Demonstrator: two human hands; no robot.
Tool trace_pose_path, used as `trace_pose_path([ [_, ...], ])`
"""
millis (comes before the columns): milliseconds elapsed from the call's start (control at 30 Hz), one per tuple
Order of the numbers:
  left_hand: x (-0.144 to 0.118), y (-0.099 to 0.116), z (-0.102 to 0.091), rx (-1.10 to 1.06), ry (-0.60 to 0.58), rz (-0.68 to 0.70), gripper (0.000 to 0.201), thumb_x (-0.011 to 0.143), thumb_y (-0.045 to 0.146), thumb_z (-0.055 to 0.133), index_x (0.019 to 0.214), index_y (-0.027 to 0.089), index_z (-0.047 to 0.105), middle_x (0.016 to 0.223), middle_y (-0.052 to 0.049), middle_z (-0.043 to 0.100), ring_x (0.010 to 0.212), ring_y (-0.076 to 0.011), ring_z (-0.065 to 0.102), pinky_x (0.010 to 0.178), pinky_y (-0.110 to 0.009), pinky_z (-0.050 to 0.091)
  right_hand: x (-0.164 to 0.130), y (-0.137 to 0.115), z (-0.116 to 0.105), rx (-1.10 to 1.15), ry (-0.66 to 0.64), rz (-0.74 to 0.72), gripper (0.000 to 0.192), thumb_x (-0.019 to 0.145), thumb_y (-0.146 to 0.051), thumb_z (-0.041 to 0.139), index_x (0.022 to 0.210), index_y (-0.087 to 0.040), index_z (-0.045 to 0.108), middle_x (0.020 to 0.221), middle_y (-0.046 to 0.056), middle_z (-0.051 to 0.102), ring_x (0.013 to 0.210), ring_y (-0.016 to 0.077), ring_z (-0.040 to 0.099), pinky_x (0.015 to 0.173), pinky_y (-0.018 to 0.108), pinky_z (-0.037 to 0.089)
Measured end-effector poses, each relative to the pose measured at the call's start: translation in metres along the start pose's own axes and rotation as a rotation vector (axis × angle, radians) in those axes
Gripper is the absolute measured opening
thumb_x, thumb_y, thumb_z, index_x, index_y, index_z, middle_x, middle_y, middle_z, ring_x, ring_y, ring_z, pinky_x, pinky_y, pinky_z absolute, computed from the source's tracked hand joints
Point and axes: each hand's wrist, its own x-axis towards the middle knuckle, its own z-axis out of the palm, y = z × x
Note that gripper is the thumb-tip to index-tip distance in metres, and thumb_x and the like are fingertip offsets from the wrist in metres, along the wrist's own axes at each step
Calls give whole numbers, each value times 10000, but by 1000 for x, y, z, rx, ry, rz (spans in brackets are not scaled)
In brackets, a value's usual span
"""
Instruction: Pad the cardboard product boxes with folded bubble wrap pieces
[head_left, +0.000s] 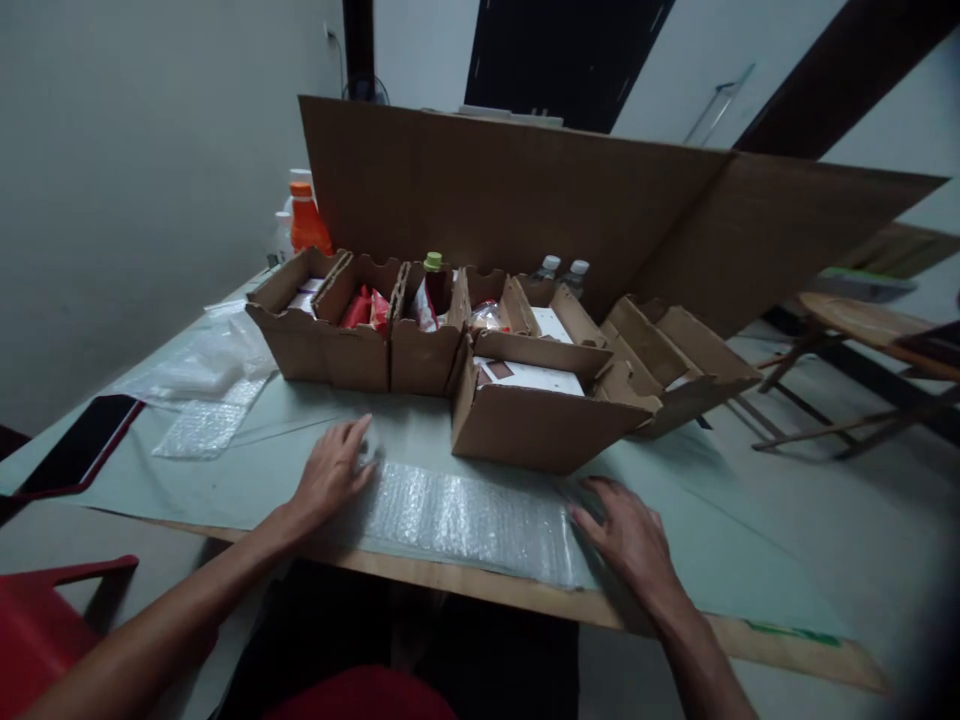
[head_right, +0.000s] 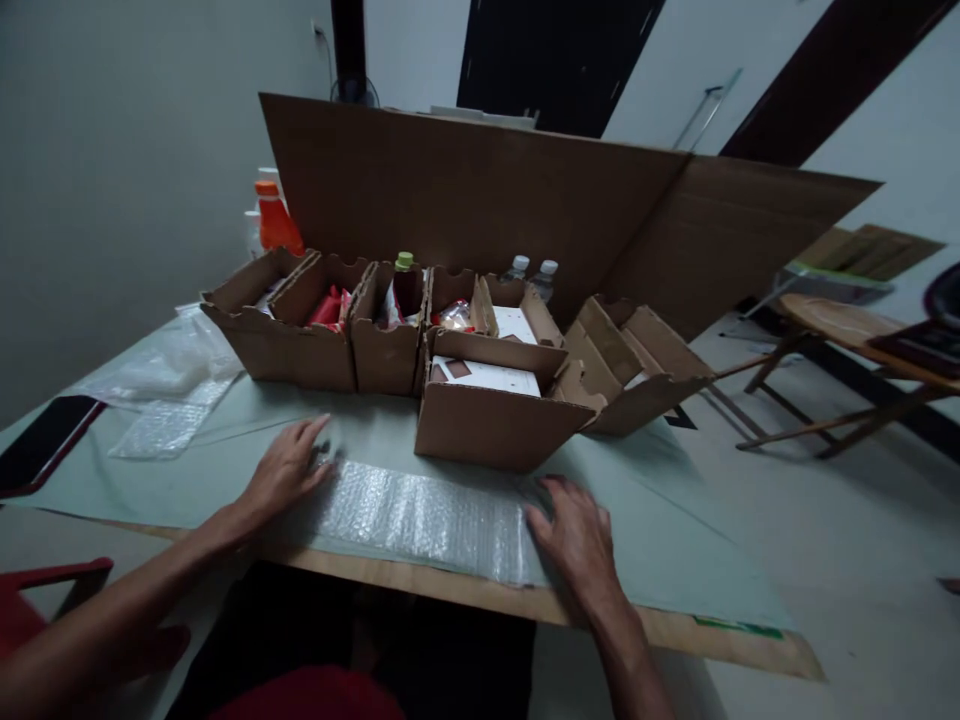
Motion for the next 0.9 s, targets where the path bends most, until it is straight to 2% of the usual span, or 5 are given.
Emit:
trace_pose_path([
  [133, -12, 37, 12, 161, 109, 325, 640, 943, 315, 514, 1539, 204, 307, 1573, -192, 383, 1461, -341, 355, 1154, -529, 343, -21, -42, 33, -108, 177, -181, 379, 925, -326, 455, 1202, -179, 669, 1303, 155, 656, 1197, 334, 591, 980, 526, 456],
  [333, -36, 51, 60, 241, -301, 613, 746, 976, 468, 460, 1594, 147, 193, 1610, -176, 342, 1501, -308, 307, 1227, -511, 220, -35, -133, 104, -20, -129, -576, 600, 896, -223, 535, 1482, -124, 454, 1528, 145, 473, 1421, 281, 405, 1149, 456, 366],
  [533, -40, -17, 39, 428, -270, 486, 612, 1002, 478, 429, 1550, 214, 357, 1625, -152, 313, 1513, -324, 274, 1225, -539, 162, -55, -49, 88, -212, -13, -420, 556, 984, -375, 468, 1482, -128, 449, 1509, 171, 491, 1392, 325, 441, 1124, 533, 363],
  [667, -40, -29, 28, 378, -235, 380, 552, 985, 446, 457, 1503, 254, 446, 1610, -136, 360, 1483, -338, 330, 1194, -542, 248, -62, 16, 53, -326, 118, -193, 492, 1012, -368, 332, 1345, -106, 582, 1408, 207, 574, 1308, 347, 522, 1021, 530, 442],
  [900, -14, -15, 11, 354, -179, 73, 470, 856, 339, 561, 1302, 204, 618, 1200, -142, 681, 1124, -337, 585, 974, -491, 439, -26, 9, 34, -150, -35, -167, 403, 930, -370, 446, 1232, -191, 645, 1344, 137, 631, 1228, 298, 581, 1018, 471, 443],
])
